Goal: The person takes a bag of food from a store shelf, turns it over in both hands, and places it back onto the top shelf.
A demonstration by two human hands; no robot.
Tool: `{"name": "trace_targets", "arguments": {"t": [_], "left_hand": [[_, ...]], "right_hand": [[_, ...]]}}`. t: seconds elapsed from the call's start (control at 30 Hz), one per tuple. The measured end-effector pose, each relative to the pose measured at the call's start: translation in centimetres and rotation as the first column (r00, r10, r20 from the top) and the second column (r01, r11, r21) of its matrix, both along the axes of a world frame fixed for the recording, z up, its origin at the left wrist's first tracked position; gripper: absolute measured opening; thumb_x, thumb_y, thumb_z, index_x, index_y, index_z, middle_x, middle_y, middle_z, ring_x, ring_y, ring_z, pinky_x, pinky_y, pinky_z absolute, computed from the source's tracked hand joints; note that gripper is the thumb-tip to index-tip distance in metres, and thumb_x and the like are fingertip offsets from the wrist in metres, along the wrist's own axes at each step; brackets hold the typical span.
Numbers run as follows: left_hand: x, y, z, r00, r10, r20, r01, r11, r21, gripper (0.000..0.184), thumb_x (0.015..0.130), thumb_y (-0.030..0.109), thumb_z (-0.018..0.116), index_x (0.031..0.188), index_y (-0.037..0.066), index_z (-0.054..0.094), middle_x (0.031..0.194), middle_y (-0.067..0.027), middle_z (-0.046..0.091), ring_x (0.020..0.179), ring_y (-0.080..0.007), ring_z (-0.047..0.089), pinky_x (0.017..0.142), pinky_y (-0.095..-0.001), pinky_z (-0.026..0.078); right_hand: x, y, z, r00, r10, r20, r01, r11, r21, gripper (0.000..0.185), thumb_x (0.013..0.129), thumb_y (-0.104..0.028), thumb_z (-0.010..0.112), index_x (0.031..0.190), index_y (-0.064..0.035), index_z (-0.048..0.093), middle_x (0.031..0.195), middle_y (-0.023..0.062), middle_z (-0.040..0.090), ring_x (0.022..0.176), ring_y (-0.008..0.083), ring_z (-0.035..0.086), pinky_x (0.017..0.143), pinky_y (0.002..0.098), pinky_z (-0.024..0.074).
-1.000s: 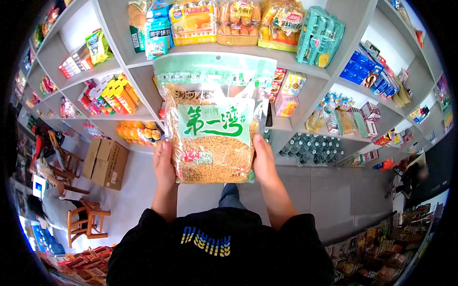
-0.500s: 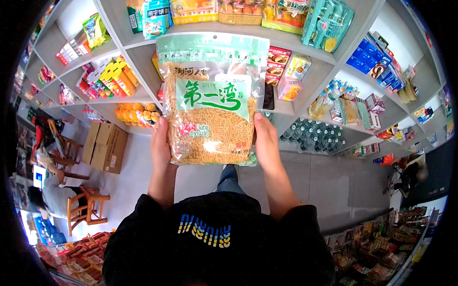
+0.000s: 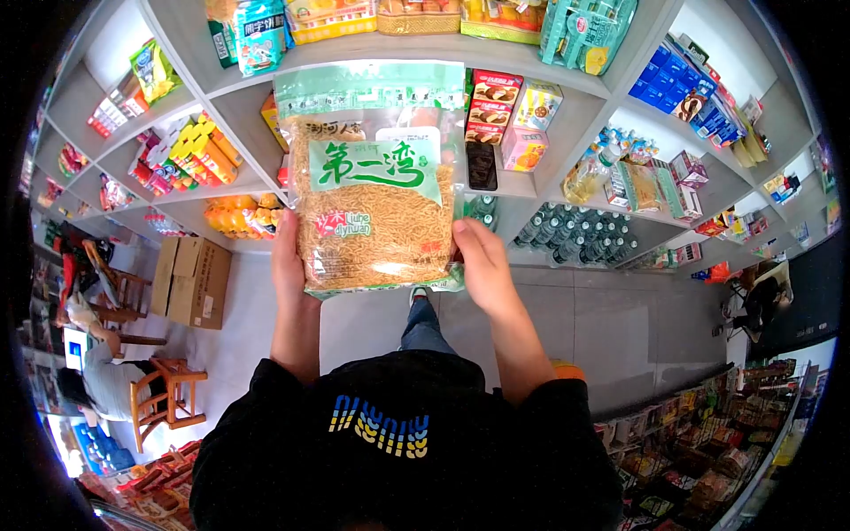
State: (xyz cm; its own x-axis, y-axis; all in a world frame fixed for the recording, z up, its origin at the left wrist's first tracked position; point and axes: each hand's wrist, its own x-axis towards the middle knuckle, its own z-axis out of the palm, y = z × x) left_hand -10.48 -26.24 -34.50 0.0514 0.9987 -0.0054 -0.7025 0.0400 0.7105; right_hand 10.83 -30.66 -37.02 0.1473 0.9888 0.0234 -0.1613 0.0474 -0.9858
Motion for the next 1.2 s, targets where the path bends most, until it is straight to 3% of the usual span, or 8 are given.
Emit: {"name": "trace_targets", "arguments": {"t": [0.2,0.27,0.47,0.67,0.8,1.0,1.07,1.2], "left_hand": [[-0.5,0.4,0.1,0.999,-0.009,0.035,0.010,0.999,-0.044,0.033,0.090,0.026,0.038,0.105,-0.002,0.046,0.095,-0.0125,0.057,0.079,-0.0178,0.059,0.069,-0.0288,0.049],[-1.0,1.0,-0.7,0.993,-0.049,0.106,0.063,0.990,-0.125,0.032,0.089,0.026,0.038,0.105,-0.001,0.046,0.096,-0.0128,0.057,0.081,-0.0188,0.059,0.070,-0.0299,0.049],[-0.8,1.2,-0.8,0.990,-0.034,0.136,0.050,0.992,-0.117,0.032,0.089,0.025,0.039,0.105,-0.002,0.045,0.098,-0.0131,0.056,0.084,-0.0191,0.058,0.072,-0.0299,0.049],[-0.6,1.1,-0.3,0.997,-0.017,0.075,0.024,0.996,-0.091,0.032,0.090,0.025,0.038,0.104,-0.002,0.046,0.096,-0.0128,0.056,0.082,-0.0181,0.058,0.072,-0.0292,0.048],[-0.1,0.7,0.2,0.999,-0.012,0.048,0.015,0.998,-0.059,0.031,0.090,0.025,0.037,0.103,-0.002,0.047,0.094,-0.0123,0.057,0.080,-0.0170,0.059,0.070,-0.0283,0.048],[0.6,0.0,0.7,0.997,0.014,-0.075,-0.015,1.000,-0.006,0.029,0.090,0.023,0.037,0.100,-0.002,0.048,0.090,-0.0106,0.058,0.074,-0.0145,0.059,0.066,-0.0266,0.048],[0.8,-0.2,0.7,0.997,-0.012,-0.073,0.009,0.999,-0.048,0.028,0.090,0.023,0.038,0.098,-0.001,0.049,0.088,-0.0097,0.058,0.073,-0.0136,0.059,0.065,-0.0264,0.048],[1.0,-0.4,0.6,0.996,-0.041,-0.077,0.037,0.998,-0.053,0.027,0.090,0.023,0.038,0.096,-0.001,0.049,0.087,-0.0091,0.059,0.073,-0.0133,0.059,0.065,-0.0264,0.048]], "right_hand": [[0.1,0.1,0.3,0.994,0.091,0.063,-0.095,0.994,0.055,0.025,0.090,-0.021,0.041,0.074,-0.0032,0.048,0.063,-0.0036,0.043,0.060,0.0052,0.040,0.055,0.0208,0.0334],[-0.3,0.2,-0.1,0.982,0.080,-0.172,-0.079,0.997,0.017,0.023,0.089,-0.023,0.042,0.076,-0.0050,0.048,0.063,-0.0042,0.042,0.058,0.0052,0.038,0.054,0.0205,0.0319],[0.3,0.5,-0.7,0.894,0.152,-0.421,-0.162,0.987,0.012,0.023,0.088,-0.026,0.044,0.072,-0.0094,0.046,0.063,-0.0058,0.041,0.053,0.0038,0.034,0.048,0.0177,0.0252],[-0.3,0.7,-0.4,0.896,0.054,-0.440,-0.088,0.994,-0.057,0.022,0.088,-0.024,0.043,0.071,-0.0105,0.045,0.062,-0.0057,0.042,0.052,0.0036,0.039,0.047,0.0175,0.0306],[0.4,1.2,-1.0,0.897,0.102,-0.430,-0.117,0.993,-0.009,0.024,0.088,-0.027,0.041,0.070,-0.0112,0.044,0.063,-0.0045,0.044,0.054,0.0046,0.042,0.049,0.0185,0.0344],[0.4,1.2,-1.0,0.893,0.128,-0.431,-0.158,0.987,-0.035,0.037,0.084,-0.039,0.041,0.104,-0.0081,0.045,0.083,-0.0007,0.053,0.064,0.0067,0.050,0.053,0.0193,0.0394],[0.0,0.9,-1.0,0.910,0.081,-0.408,-0.160,0.974,-0.163,0.051,0.081,-0.035,0.048,0.120,-0.0046,0.034,0.101,0.0041,0.053,0.081,0.0105,0.054,0.066,0.0226,0.0444],[-0.3,0.7,-1.1,0.896,0.172,-0.409,-0.205,0.978,-0.039,0.056,0.077,-0.026,0.058,0.122,-0.0018,0.033,0.110,0.0086,0.050,0.095,0.0151,0.052,0.079,0.0273,0.0428]]}}
